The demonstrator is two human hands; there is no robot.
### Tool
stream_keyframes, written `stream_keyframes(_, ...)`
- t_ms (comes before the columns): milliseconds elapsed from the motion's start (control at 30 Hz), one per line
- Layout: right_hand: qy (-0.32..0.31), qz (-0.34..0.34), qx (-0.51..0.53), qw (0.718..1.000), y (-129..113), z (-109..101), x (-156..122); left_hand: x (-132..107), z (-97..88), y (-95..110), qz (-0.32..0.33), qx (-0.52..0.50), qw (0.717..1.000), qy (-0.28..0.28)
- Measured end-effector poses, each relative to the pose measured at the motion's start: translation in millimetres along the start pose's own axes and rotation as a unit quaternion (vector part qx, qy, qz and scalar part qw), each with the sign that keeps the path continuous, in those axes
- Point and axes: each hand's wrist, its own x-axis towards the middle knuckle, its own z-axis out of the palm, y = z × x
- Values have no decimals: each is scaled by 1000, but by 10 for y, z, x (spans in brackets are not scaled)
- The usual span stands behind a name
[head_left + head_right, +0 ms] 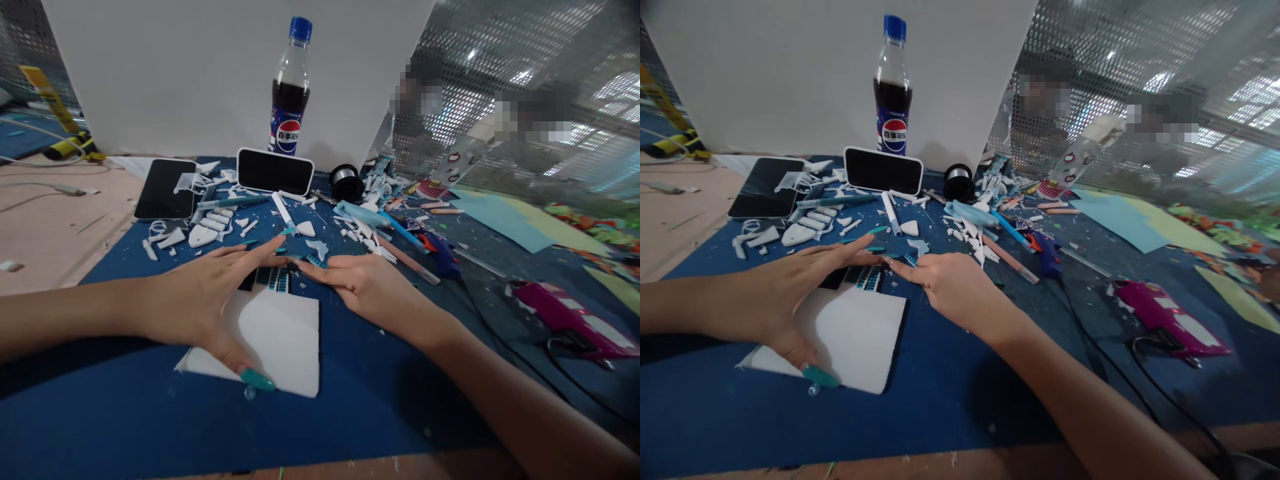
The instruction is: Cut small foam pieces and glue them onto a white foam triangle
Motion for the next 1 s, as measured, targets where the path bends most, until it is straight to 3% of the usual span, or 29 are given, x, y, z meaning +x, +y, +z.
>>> stream_keyframes(367, 9, -2, 31, 999, 37, 0, -16, -2, -21, -2, 11, 66, 998, -22)
stream_keyframes(600, 12, -17, -1, 1000, 28, 38, -10, -2, -14, 1, 4, 80, 997, -18)
stream_keyframes(800, 2, -20, 7, 1000, 38, 28, 7, 40, -22, -122, 52, 95, 992, -59)
stream_keyframes(1000, 1, -17, -7, 1000, 44, 40, 6, 47, -23, -146, 63, 88, 993, -47)
